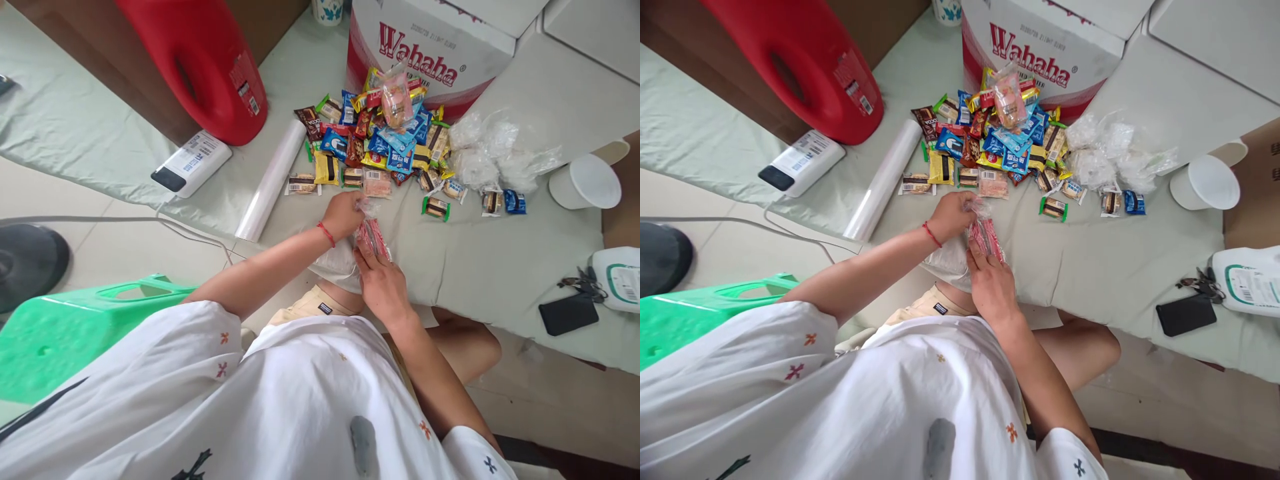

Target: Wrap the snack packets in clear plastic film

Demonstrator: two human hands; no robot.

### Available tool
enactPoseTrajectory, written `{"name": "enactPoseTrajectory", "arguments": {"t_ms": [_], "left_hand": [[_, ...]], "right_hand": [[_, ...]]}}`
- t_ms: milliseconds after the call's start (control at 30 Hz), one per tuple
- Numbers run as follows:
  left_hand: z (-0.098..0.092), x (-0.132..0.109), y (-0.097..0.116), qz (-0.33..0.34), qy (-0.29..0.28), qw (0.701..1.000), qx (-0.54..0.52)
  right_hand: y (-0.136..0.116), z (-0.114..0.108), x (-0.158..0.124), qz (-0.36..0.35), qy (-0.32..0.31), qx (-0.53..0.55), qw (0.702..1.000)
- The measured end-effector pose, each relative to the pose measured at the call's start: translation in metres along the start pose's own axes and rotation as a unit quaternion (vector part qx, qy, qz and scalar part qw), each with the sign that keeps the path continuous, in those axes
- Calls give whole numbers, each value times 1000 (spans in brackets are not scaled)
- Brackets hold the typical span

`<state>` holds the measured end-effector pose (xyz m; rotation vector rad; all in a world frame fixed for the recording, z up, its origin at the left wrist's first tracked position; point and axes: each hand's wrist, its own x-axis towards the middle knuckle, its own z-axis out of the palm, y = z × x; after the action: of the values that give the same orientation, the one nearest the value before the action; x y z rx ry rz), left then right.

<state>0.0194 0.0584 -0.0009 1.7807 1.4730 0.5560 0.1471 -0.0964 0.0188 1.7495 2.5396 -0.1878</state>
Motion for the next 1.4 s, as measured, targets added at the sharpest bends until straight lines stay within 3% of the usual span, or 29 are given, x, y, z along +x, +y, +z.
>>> {"name": "enactPoseTrajectory", "arguments": {"t_ms": [100,167,267,367,467,533,633,733,867,1067,1167,1267,1400], "left_hand": [[-3,1,-9,-9,20,993,-118],[-3,-9,-9,74,-5,989,-131],[-3,-29,-7,261,-98,959,-51],[-1,-44,-12,340,-117,932,42],[3,-53,-27,356,-92,924,100],[8,-59,-37,367,-76,919,120],[16,-66,-49,376,-47,917,126],[23,-71,-52,377,-24,918,119],[27,-78,-51,356,-3,928,109],[38,-86,-50,348,48,934,64],[44,-86,-51,372,44,927,14],[46,-83,-51,378,12,925,-27],[41,-82,-50,357,-17,931,-73]], "right_hand": [[2,3,1,-3,16,3,1000],[2,6,3,-3,25,12,1000],[4,8,5,-3,28,45,999],[10,1,-4,-32,46,115,992],[28,-12,-28,-90,86,244,962],[49,-16,-49,-57,116,309,942],[82,-5,-74,75,182,262,945],[99,17,-84,76,181,173,965],[82,42,-79,-28,126,143,981],[34,58,-73,-99,243,115,958],[23,44,-67,-124,225,174,951],[25,24,-47,-75,189,254,946],[37,16,-12,92,156,383,906]]}}
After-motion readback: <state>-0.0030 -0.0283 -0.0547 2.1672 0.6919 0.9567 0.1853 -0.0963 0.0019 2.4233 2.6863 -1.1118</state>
